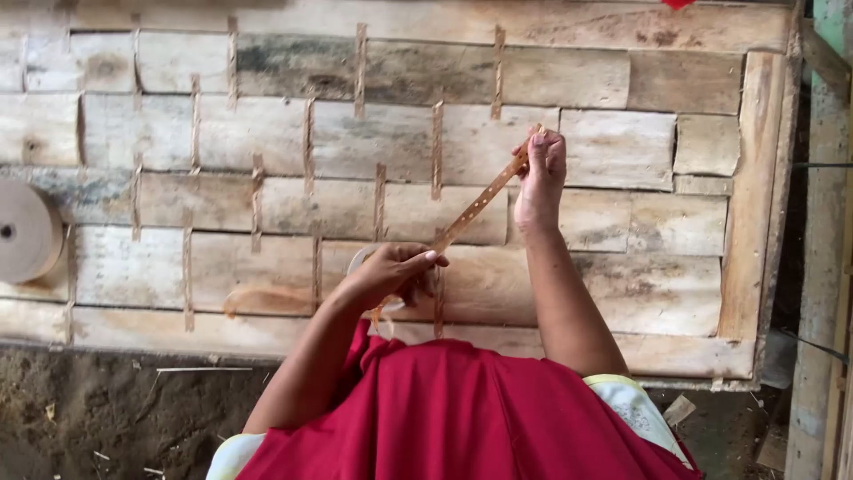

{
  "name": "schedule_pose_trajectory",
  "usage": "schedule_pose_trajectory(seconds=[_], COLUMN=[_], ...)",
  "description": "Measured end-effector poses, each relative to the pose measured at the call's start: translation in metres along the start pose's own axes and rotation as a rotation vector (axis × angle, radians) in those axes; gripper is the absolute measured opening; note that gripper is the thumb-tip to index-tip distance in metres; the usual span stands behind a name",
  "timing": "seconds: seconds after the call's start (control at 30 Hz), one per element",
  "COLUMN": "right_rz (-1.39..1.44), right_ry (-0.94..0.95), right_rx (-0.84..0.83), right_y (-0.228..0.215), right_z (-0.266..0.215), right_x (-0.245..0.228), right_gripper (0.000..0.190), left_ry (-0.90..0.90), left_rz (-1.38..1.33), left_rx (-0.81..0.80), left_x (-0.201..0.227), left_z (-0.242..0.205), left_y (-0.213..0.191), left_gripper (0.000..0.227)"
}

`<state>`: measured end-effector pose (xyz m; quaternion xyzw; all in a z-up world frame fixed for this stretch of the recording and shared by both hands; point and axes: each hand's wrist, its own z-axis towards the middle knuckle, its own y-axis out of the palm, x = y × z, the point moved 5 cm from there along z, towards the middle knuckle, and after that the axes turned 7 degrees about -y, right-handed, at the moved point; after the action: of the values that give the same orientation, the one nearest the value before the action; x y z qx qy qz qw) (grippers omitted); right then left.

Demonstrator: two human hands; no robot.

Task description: Applying glue to thin veneer strips and pressing them onto a wooden board to create a patterned surface.

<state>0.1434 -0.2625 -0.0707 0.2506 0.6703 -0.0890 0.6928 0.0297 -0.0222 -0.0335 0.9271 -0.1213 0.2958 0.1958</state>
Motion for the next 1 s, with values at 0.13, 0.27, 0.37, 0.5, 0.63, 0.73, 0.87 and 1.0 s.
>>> schedule_pose_trajectory(seconds=[0.13, 0.27, 0.37, 0.5, 0.63, 0.73, 0.87, 1.0], right_rz=[-0.089, -0.323, -0.614, -0.686, -1.353, -1.349, -1.409, -1.54], right_ry=[-0.012, -0.079, -0.351, -0.929, -0.703, -0.745, -0.702, -0.584], right_rx=[-0.017, 0.005, -0.08, -0.505, -1.219, -1.252, -1.296, -1.382], right_y=[0.0, -0.01, 0.01, 0.05, 0.078, 0.069, 0.068, 0.065], right_z=[-0.038, -0.049, -0.098, -0.189, -0.279, -0.281, -0.28, -0.274], right_x=[0.009, 0.04, 0.0, 0.01, 0.059, 0.102, 0.108, 0.129], right_gripper=[0.024, 0.022, 0.016, 0.014, 0.07, 0.089, 0.088, 0.089], left_ry=[-0.027, 0.016, 0.001, 0.114, 0.132, 0.136, 0.168, 0.353], left_rz=[0.019, 0.058, 0.038, -0.012, 0.034, 0.084, 0.059, -0.074], left_rx=[0.044, 0.17, 0.28, 0.363, 0.398, 0.436, 0.47, 0.435], left_x=[-0.055, -0.111, -0.118, -0.164, -0.163, -0.165, -0.156, -0.096], left_z=[-0.047, -0.053, -0.067, -0.023, -0.021, -0.014, -0.024, -0.108], left_y=[-0.037, -0.072, -0.078, -0.109, -0.111, -0.113, -0.107, -0.075], left_gripper=[0.031, 0.032, 0.033, 0.032, 0.032, 0.031, 0.029, 0.029])
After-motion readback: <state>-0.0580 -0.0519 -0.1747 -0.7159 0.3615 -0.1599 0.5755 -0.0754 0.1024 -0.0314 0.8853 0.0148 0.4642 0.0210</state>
